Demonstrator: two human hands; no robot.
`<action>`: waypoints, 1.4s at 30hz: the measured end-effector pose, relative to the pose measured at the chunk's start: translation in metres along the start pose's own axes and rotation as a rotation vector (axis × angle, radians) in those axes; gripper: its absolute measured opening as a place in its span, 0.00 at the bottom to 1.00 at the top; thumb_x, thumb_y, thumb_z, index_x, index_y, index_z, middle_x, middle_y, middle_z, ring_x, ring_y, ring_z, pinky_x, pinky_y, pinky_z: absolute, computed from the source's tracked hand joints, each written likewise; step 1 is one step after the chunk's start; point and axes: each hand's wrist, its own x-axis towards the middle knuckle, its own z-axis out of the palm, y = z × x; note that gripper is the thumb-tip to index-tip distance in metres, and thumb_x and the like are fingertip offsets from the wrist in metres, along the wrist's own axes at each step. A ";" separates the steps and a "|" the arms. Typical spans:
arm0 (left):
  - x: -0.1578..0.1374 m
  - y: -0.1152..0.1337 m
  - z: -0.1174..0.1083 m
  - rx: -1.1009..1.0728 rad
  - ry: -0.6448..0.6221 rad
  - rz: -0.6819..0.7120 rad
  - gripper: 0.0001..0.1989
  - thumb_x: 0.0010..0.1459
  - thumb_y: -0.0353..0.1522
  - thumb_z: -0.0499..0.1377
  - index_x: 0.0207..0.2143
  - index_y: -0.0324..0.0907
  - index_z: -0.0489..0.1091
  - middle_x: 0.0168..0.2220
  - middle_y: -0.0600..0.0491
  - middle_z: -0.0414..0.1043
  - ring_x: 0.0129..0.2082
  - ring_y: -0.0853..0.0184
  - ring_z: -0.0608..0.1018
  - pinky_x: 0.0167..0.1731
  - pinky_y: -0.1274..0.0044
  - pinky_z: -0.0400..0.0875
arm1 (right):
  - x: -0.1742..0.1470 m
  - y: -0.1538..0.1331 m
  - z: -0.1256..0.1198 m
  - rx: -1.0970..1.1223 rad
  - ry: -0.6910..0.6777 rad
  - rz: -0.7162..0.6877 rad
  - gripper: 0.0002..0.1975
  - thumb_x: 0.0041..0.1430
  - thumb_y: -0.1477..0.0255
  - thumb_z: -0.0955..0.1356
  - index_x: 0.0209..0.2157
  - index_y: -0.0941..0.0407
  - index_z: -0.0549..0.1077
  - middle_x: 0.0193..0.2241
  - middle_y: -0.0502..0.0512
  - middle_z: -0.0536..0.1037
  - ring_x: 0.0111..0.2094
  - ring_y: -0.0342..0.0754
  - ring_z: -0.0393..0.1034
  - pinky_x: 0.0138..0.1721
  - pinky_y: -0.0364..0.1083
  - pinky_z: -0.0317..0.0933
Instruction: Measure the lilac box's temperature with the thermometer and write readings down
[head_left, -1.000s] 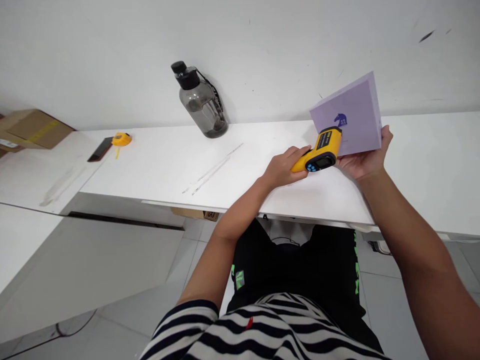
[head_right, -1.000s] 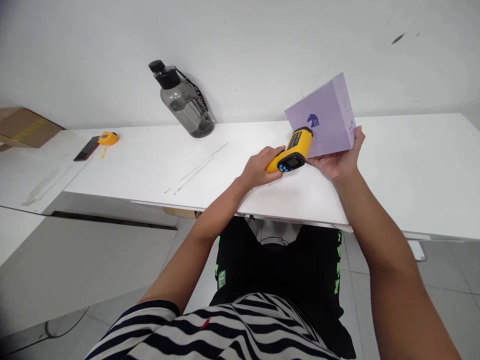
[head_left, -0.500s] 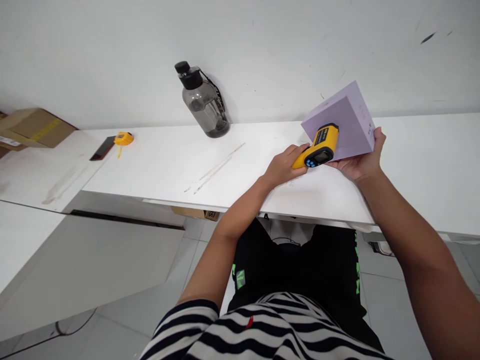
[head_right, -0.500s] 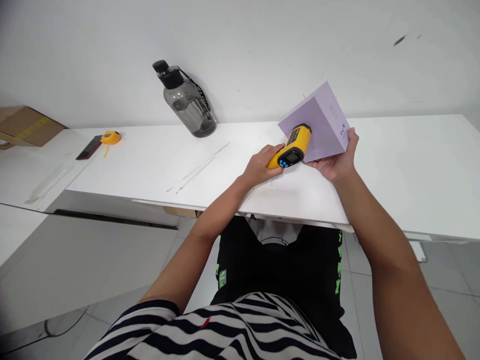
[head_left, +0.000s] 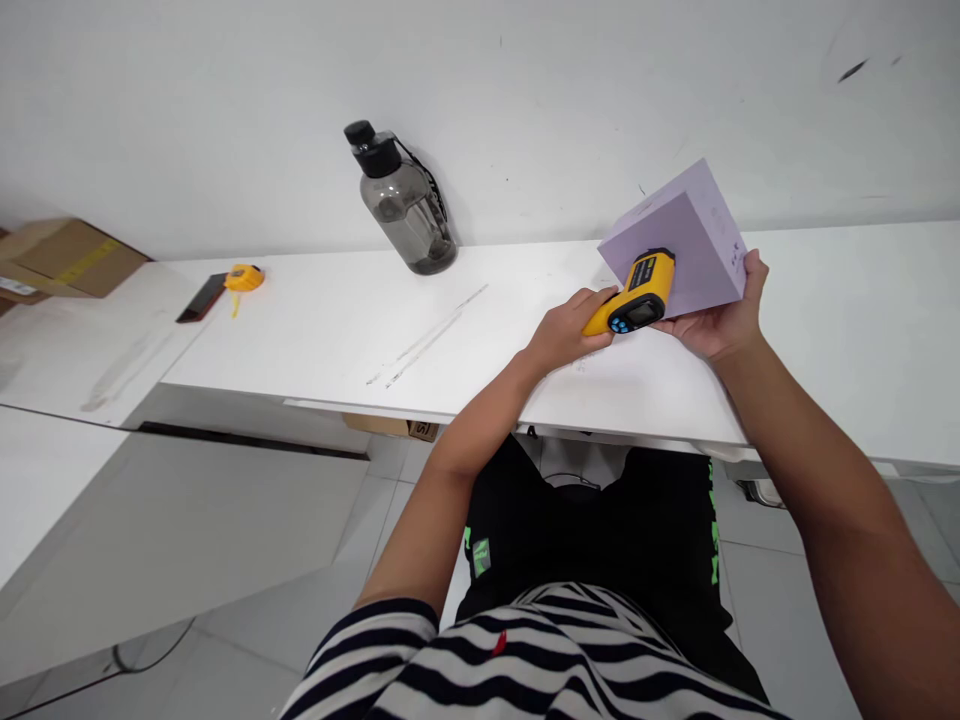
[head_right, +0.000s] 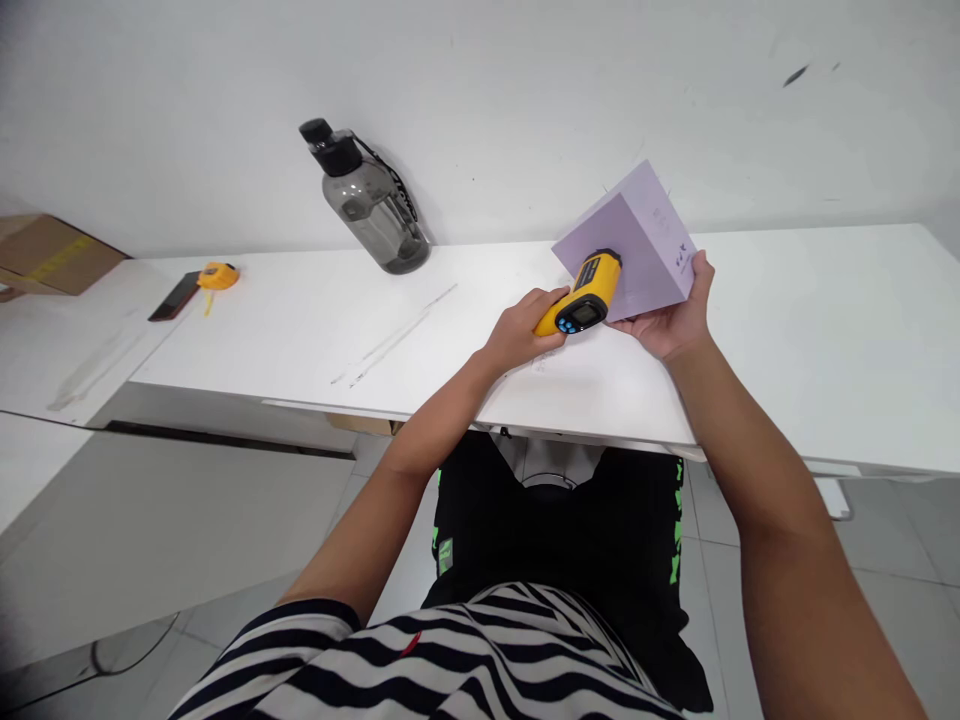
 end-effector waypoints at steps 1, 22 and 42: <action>0.000 0.000 0.000 0.005 -0.002 -0.006 0.30 0.61 0.35 0.61 0.65 0.46 0.64 0.53 0.49 0.74 0.48 0.65 0.78 0.44 0.75 0.75 | 0.000 0.000 0.000 0.002 0.001 0.001 0.37 0.48 0.37 0.68 0.52 0.46 0.75 0.62 0.56 0.73 0.66 0.71 0.62 0.56 0.72 0.68; 0.002 0.016 -0.005 -0.172 0.025 -0.218 0.25 0.59 0.34 0.61 0.60 0.48 0.67 0.52 0.51 0.76 0.49 0.61 0.79 0.47 0.71 0.75 | -0.006 -0.004 0.007 0.128 -0.050 0.036 0.33 0.52 0.44 0.71 0.59 0.34 0.66 0.56 0.49 0.78 0.66 0.67 0.63 0.55 0.73 0.70; 0.002 0.010 -0.008 -0.176 0.033 -0.199 0.24 0.59 0.35 0.62 0.58 0.49 0.67 0.53 0.51 0.77 0.48 0.61 0.80 0.47 0.70 0.75 | -0.001 -0.001 0.000 0.029 -0.005 0.082 0.35 0.47 0.39 0.71 0.51 0.44 0.73 0.58 0.56 0.76 0.66 0.71 0.61 0.59 0.74 0.65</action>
